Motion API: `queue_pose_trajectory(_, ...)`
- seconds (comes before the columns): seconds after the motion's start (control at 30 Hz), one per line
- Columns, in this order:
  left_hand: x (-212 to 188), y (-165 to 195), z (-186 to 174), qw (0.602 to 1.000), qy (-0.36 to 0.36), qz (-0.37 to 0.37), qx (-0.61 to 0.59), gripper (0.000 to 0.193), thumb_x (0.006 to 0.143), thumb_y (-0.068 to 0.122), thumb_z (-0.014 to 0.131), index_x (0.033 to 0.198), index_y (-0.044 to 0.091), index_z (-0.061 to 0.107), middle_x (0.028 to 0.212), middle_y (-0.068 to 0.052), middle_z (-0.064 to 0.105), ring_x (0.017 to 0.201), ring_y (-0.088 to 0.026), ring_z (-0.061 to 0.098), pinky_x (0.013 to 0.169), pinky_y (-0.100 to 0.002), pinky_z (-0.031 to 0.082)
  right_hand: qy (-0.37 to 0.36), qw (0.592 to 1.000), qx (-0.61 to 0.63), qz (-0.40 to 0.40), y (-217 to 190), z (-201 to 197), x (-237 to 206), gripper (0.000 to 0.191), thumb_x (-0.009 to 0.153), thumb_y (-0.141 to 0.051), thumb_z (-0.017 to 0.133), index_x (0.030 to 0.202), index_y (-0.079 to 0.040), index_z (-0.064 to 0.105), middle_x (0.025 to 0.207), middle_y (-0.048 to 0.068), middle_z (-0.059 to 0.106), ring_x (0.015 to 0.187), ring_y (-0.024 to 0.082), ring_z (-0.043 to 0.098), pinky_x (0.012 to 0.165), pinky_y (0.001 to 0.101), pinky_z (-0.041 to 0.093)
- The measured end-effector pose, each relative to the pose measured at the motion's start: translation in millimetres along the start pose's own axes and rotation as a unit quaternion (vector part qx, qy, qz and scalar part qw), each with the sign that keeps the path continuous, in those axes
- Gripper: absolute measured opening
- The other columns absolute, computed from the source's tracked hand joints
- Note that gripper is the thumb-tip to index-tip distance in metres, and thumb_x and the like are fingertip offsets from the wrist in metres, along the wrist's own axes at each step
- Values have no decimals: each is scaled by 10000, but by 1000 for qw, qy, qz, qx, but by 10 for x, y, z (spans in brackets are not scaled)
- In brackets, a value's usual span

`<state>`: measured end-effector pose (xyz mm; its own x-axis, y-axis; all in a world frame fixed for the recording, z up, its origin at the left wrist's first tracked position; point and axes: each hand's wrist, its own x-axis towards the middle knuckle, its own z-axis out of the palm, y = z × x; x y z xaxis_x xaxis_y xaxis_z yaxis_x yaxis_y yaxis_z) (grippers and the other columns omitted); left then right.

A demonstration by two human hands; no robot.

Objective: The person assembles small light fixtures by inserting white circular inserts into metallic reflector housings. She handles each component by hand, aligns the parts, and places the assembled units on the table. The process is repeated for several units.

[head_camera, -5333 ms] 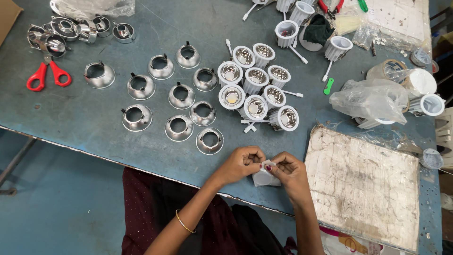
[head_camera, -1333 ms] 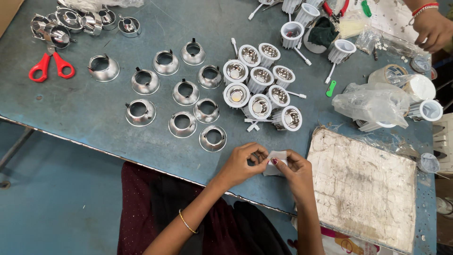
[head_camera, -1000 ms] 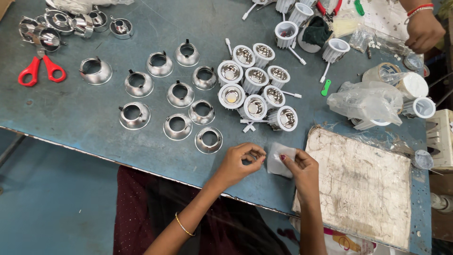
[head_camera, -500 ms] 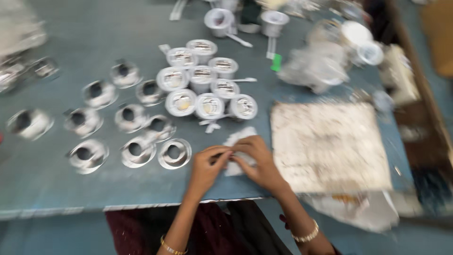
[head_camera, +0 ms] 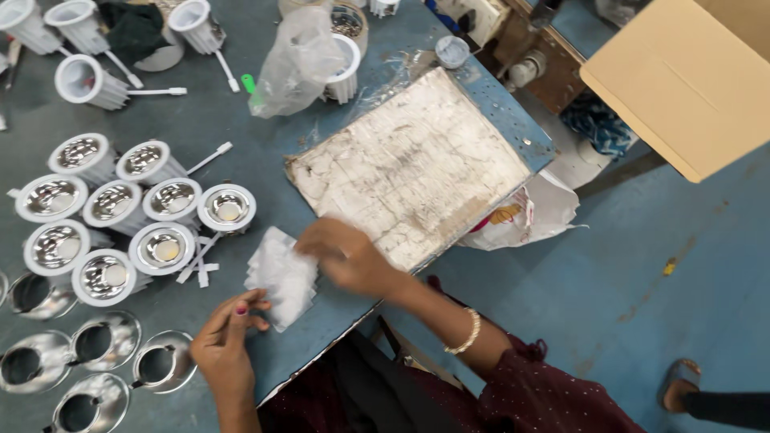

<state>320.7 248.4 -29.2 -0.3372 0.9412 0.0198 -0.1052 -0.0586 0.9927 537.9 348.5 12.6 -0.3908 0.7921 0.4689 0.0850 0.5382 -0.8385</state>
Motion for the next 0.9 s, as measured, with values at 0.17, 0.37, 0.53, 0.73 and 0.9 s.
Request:
queue_pose_trajectory(0.17,-12,59,48,1000,1,5,4,227,1056,64,585,1128,-122,693,1115,-205,716,893,-210,693,731,-277,539,194,928,-291,129,95,-1686,-111,211,936,19,723,1116,-89,725,1110,50,747,918,154,720,820,280,597)
queue_pose_trajectory(0.37,-31,67,86,999,-11,18,32,219,1064,59,571,1127,-117,687,1119,-197,714,907,-202,694,740,-270,538,253,810,-448,281,60,-3216,-1135,105,946,-19,689,1015,-27,768,925,131,757,840,222,745,769,345,556)
queue_pose_trajectory(0.53,-55,38,101,999,-25,29,33,211,1074,66,581,1129,-110,684,1107,-187,721,899,-184,687,745,-261,532,273,666,-546,430,902,-3491,-1717,137,869,-49,657,881,-40,793,821,229,720,765,364,719,721,436,565)
queue_pose_trajectory(0.73,-70,3,80,998,-31,44,32,217,1074,80,587,1126,-105,686,1090,-175,726,887,-170,688,743,-252,529,361,672,-496,415,1098,-3313,-1920,110,823,-82,701,848,-41,799,793,269,706,759,416,722,746,468,590)
queue_pose_trajectory(0.9,-86,-31,61,998,-39,55,18,222,1074,100,585,1120,-92,687,1075,-159,731,888,-159,690,745,-247,531,455,695,-338,442,865,-3157,-1839,173,897,-98,650,794,2,748,712,169,721,672,277,765,712,392,644)
